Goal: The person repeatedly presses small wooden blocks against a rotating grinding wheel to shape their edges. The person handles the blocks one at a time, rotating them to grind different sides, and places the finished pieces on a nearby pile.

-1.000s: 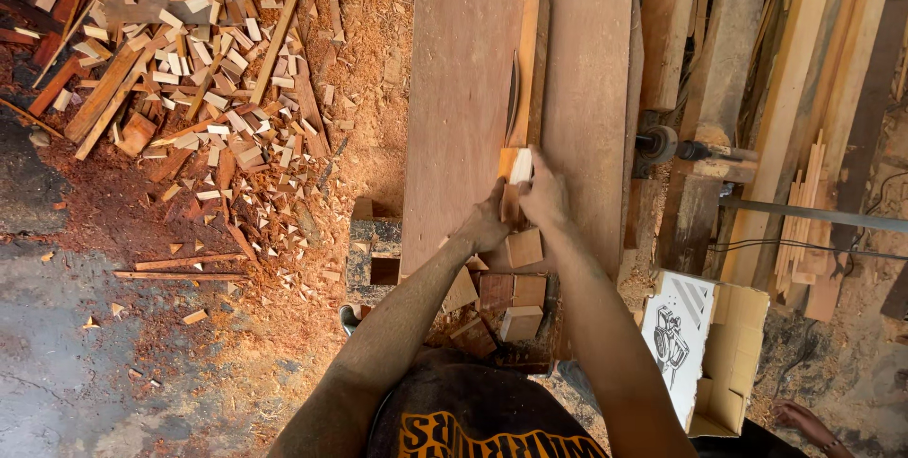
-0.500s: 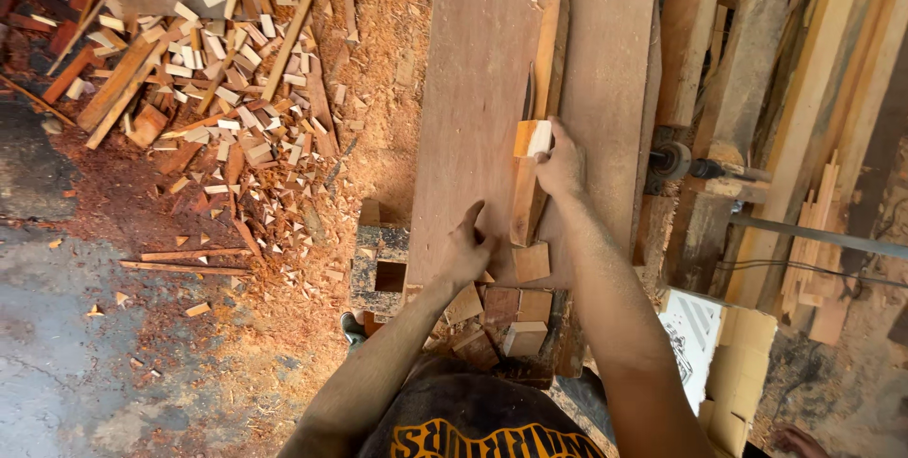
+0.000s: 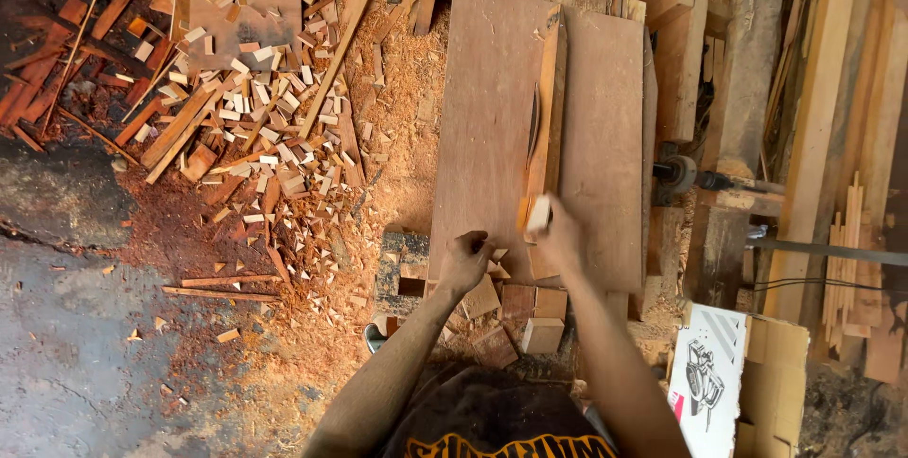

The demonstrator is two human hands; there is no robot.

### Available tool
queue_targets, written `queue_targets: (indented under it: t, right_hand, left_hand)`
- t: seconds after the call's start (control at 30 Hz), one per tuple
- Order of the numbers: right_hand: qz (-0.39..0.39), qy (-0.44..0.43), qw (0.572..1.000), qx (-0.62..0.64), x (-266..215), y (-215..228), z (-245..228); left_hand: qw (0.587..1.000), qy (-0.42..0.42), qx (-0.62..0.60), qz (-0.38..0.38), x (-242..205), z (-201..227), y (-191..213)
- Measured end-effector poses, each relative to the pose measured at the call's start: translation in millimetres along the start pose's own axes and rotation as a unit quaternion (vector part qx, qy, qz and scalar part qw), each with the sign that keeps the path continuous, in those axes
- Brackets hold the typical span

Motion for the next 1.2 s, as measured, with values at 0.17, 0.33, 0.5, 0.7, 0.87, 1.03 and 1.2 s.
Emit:
queue_targets:
  t: [0.17,0.33,0.5,0.7,0.87,1.03,1.2]
  right_hand:
    - [-0.026,-0.028,0.989,0.143,-117,-6,5]
    - [0.053,0.005,0.978,0.200,-148,9,-14]
    - [0.080,-0.044,0.916,0.390,-150,8,-17]
    - [0.110,0.083,0.850,0.509,-140,14,-25]
    - [0.093,0.123,0.894,0.421,-130,-2,-38]
    - [0.099,0.159,0.897,0.401,-130,-1,-39]
    - [0.115,0.132,0.850,0.496,-132,3,-30]
  left_hand:
    - [0.980,0.054,-0.154,-0.112,-8,-6,-61]
    - [0.999,-0.003,0.036,-0.026,-18,14,-52]
    - [0.984,-0.178,0.000,-0.007,-27,41,-16]
    - [0.868,-0.043,-0.450,0.204,-19,25,50]
    - [0.925,-0.021,-0.371,-0.076,-22,18,-11]
    - [0.913,-0.025,-0.401,0.069,0,3,10]
    - [0.851,0.025,-0.520,0.069,19,24,64]
Point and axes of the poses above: each hand's wrist, its own x-axis towards the middle knuckle, its own y-axis out of the back of the hand, z = x × y, the point moved 5 cm from there along x, towards the middle knuckle, and after that the axes turned 2 degrees about -x, right-handed, at the moved point
